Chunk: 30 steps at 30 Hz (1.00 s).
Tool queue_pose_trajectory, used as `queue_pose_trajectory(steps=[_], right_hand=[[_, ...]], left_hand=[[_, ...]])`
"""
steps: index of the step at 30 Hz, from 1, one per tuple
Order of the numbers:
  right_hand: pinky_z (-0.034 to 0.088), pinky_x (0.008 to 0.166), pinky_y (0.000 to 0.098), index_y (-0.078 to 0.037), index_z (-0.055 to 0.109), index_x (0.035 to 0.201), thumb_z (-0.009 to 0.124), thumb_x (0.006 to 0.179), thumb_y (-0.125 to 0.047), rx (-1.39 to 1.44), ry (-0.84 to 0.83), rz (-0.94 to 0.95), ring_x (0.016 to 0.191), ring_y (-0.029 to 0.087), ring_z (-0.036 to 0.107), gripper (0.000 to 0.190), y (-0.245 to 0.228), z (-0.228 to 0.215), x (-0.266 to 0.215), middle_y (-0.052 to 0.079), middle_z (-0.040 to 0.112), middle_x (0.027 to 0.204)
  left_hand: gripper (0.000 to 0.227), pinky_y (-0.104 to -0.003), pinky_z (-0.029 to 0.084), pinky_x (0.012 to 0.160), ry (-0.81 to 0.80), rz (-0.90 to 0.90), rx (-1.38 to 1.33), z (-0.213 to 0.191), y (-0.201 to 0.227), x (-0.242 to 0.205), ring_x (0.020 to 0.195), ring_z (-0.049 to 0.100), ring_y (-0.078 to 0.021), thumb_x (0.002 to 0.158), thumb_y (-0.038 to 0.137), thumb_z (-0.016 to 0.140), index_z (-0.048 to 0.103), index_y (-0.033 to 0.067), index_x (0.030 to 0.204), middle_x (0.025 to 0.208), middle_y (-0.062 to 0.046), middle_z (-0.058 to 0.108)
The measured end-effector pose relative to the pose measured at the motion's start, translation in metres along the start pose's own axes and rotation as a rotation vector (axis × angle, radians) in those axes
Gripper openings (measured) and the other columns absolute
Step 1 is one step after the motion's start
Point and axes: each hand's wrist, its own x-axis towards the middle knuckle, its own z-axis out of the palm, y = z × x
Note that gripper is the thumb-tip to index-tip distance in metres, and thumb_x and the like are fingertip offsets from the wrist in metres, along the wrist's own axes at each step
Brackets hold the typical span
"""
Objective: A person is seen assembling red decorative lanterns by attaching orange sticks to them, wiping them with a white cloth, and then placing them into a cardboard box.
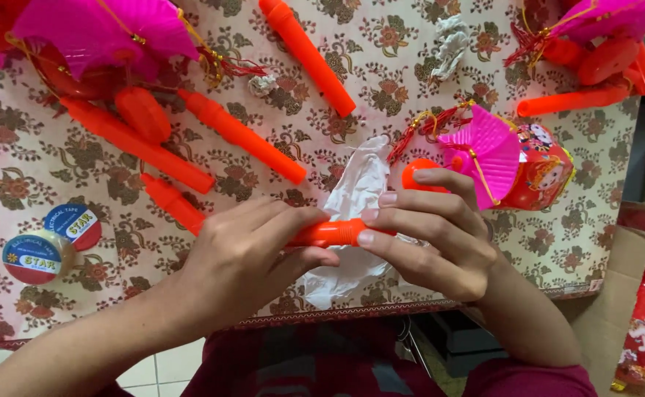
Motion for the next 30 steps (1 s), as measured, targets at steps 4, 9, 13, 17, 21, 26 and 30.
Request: queue_pose_trajectory(steps=[4,9,13,17,21,26,30], right_hand=[[0.052,0.099,0.0483,-0.01,0.071,0.112,0.069,0.098,-0.01,0.002,-0.033,-0.011,0.101,0.024,0.066,0.014,-0.005,-0.009,0.0,0.008,0.072,0.108],[0.05,0.107,0.0505,-0.011,0.066,0.12,0.062,0.101,-0.01,0.049,-0.196,0.127,0.112,0.023,0.064,0.019,-0.015,-0.025,0.006,0.007,0.069,0.119],[0.051,0.095,0.0454,-0.011,0.072,0.107,0.053,0.102,-0.015,0.012,-0.008,-0.027,0.096,0.023,0.07,0.021,0.003,-0.004,0.003,0.008,0.074,0.101],[0.052,0.091,0.0447,-0.008,0.072,0.101,0.068,0.096,-0.025,0.012,0.029,-0.017,0.085,0.022,0.073,0.018,0.006,0.001,0.001,0.005,0.075,0.09],[0.054,0.086,0.044,-0.005,0.072,0.099,0.07,0.094,-0.026,0.033,0.044,-0.037,0.08,0.021,0.072,0.022,0.005,0.001,0.002,0.005,0.074,0.086],[0.054,0.091,0.0449,-0.011,0.071,0.106,0.065,0.098,-0.018,-0.009,0.033,-0.042,0.093,0.022,0.071,0.012,0.003,0.0,0.0,0.007,0.075,0.099],[0.052,0.091,0.0429,-0.01,0.073,0.105,0.067,0.097,-0.018,-0.021,0.041,-0.031,0.091,0.021,0.072,0.012,0.001,0.002,0.004,0.006,0.076,0.097]], left_hand=[[0.031,-0.036,0.051,0.059,-0.169,-0.187,-0.313,-0.009,0.0,0.011,0.067,0.07,-0.0216,0.102,0.029,0.055,0.07,0.0032,0.11,0.083,-0.008,0.074],[0.027,-0.024,0.043,0.05,-0.279,-0.348,-0.482,-0.021,0.005,0.02,0.057,0.059,-0.0063,0.095,0.033,0.063,0.077,0.0129,0.107,0.071,0.003,0.073],[0.028,-0.028,0.043,0.05,-0.113,-0.2,-0.345,-0.01,0.001,0.01,0.058,0.06,-0.0123,0.088,0.026,0.078,0.076,0.0061,0.108,0.076,-0.003,0.069],[0.033,-0.031,0.051,0.057,0.092,0.104,0.019,-0.002,-0.002,-0.002,0.07,0.066,-0.0168,0.093,0.027,0.086,0.072,0.0127,0.119,0.094,-0.004,0.073],[0.03,-0.034,0.053,0.061,0.113,0.151,-0.025,-0.006,0.002,0.001,0.072,0.066,-0.0221,0.094,0.031,0.08,0.074,0.0074,0.111,0.093,-0.01,0.069],[0.02,-0.039,0.049,0.059,0.0,-0.06,-0.148,-0.013,0.004,0.011,0.068,0.063,-0.026,0.098,0.015,0.062,0.074,-0.0018,0.097,0.08,-0.013,0.069],[0.02,-0.035,0.041,0.046,-0.017,-0.107,-0.064,-0.012,0.004,0.011,0.058,0.058,-0.0187,0.097,0.024,0.072,0.072,0.0055,0.09,0.073,-0.005,0.062]])
